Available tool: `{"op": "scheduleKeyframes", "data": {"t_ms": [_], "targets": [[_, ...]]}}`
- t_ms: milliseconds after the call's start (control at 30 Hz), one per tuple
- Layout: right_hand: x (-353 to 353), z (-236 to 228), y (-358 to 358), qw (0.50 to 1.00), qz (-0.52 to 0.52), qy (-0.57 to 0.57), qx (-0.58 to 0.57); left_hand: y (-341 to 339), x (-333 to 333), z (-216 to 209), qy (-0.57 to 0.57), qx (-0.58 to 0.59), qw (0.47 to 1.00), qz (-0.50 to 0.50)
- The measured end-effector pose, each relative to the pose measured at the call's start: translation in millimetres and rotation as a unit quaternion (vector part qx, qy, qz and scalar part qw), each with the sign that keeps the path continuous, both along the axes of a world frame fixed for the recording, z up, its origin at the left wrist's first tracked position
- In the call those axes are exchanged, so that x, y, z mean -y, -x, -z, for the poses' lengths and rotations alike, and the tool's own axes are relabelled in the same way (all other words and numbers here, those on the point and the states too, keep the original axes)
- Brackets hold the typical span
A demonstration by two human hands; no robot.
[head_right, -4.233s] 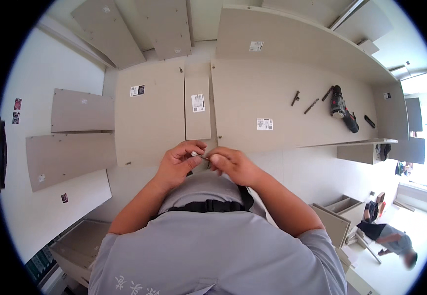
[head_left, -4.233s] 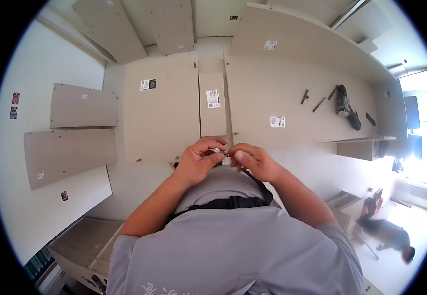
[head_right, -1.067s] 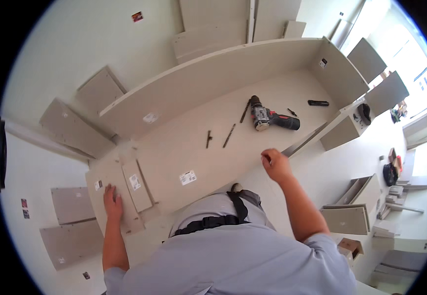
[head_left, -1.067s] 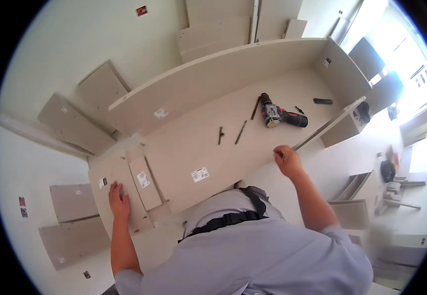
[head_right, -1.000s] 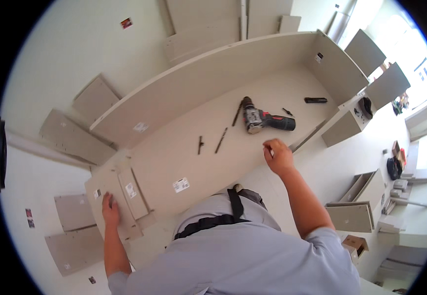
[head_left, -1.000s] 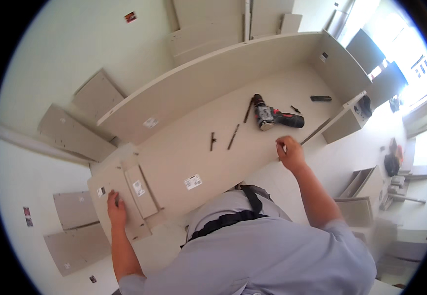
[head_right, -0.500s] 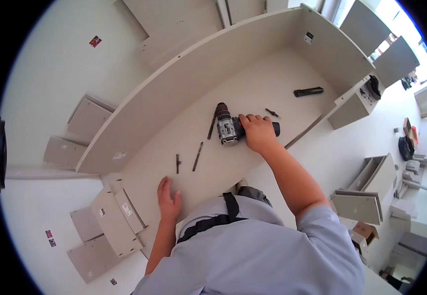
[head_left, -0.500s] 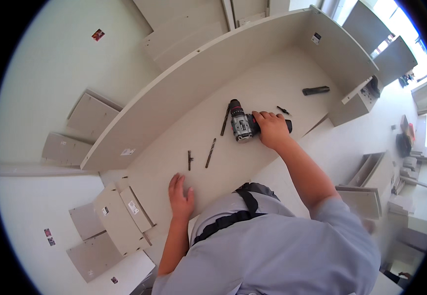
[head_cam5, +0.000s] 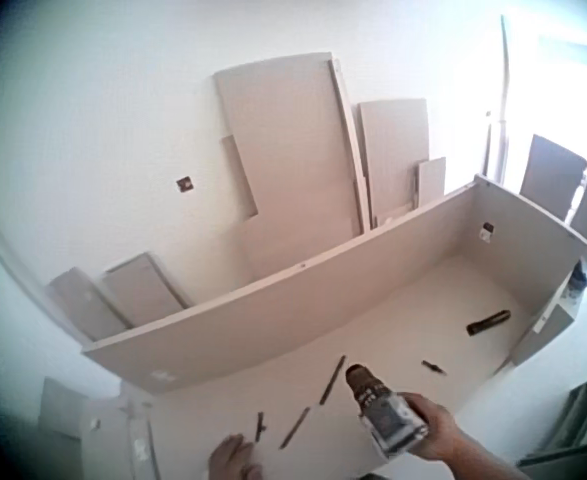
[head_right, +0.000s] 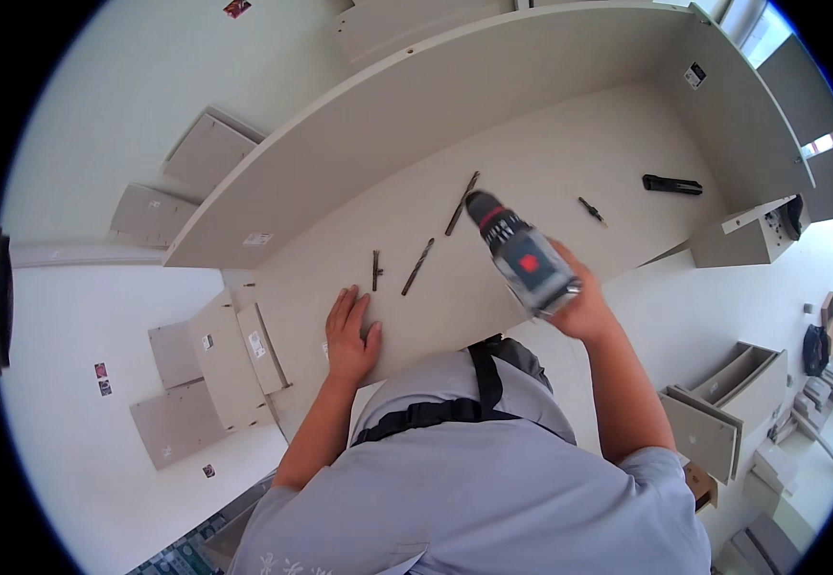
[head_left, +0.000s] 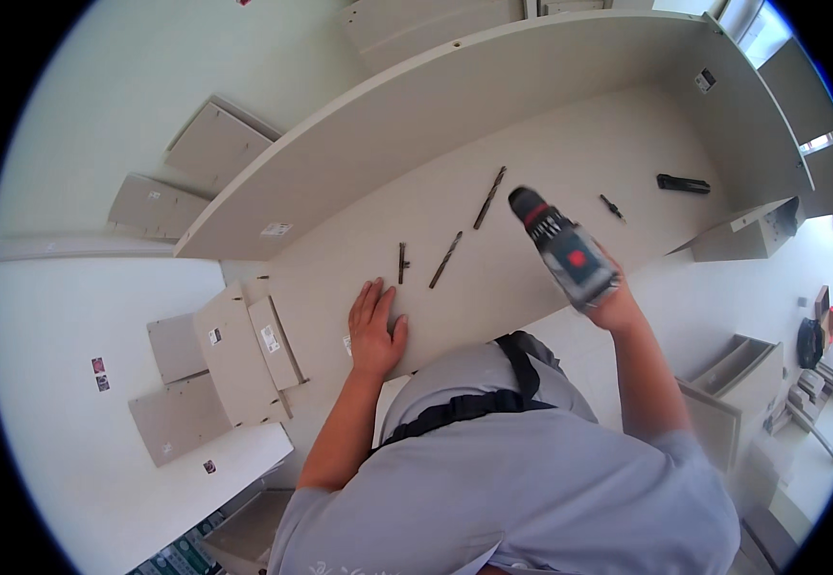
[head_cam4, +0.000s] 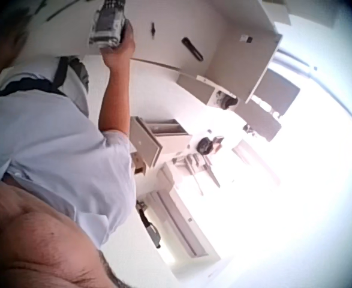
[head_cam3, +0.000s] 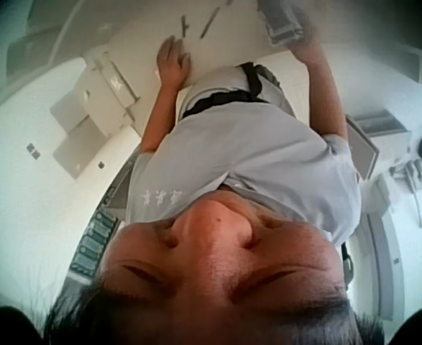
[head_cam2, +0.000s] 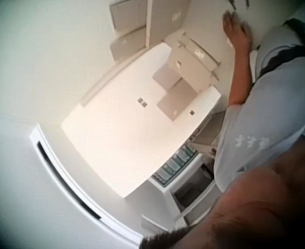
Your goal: The person assembles a wooden cabinet by using a drill to make holes and secure components, handling wooden panels and various hardware by hand.
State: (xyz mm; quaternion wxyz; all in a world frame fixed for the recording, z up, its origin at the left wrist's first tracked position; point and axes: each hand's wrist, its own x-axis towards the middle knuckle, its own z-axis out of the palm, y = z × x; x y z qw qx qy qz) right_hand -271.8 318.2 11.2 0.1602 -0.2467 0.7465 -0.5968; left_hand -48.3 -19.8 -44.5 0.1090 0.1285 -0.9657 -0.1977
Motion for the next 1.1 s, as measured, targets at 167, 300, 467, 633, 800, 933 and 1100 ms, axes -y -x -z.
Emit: {"op": "scheduleKeyframes", "data": {"t_ms": [167,300,467,633,800,933,1100], "targets": [[-5.4,4.8,-38.8,0.965,-0.12,0.092,0.214,0.9,4.8,3.8,-0.017,-0.004,1.0,0.0],[-4.2,14.6,-52.3,0.987,-0.15,-0.016,0.044,1.5,4.2,8.3,0.001,-0.014,1.0,0.007],[0.1,14.6,-62.2,0.993,-0.112,0.019,-0.042,0.3,6.1,15.9,0.015,-0.021,0.999,0.024],[-0.4,11.2,-51.5,0.997,-0.051,-0.04,0.05,1.1,5.4,14.9,0.02,-0.038,0.998,0.047],[15.7,-34.0,-30.2,0.976,0.053,-0.208,-0.024,-4.9,5.7,18.7,0.018,-0.014,0.999,0.034],[20.7,-26.1,-14.6,0.939,0.012,-0.326,-0.112,-3.7,8.5,19.2,0.013,-0.008,0.999,0.046],[34.7,18.8,1.9,0.886,-0.018,-0.41,-0.216,-5.2,28.2,42.0,0.01,-0.001,0.999,0.05]]}}
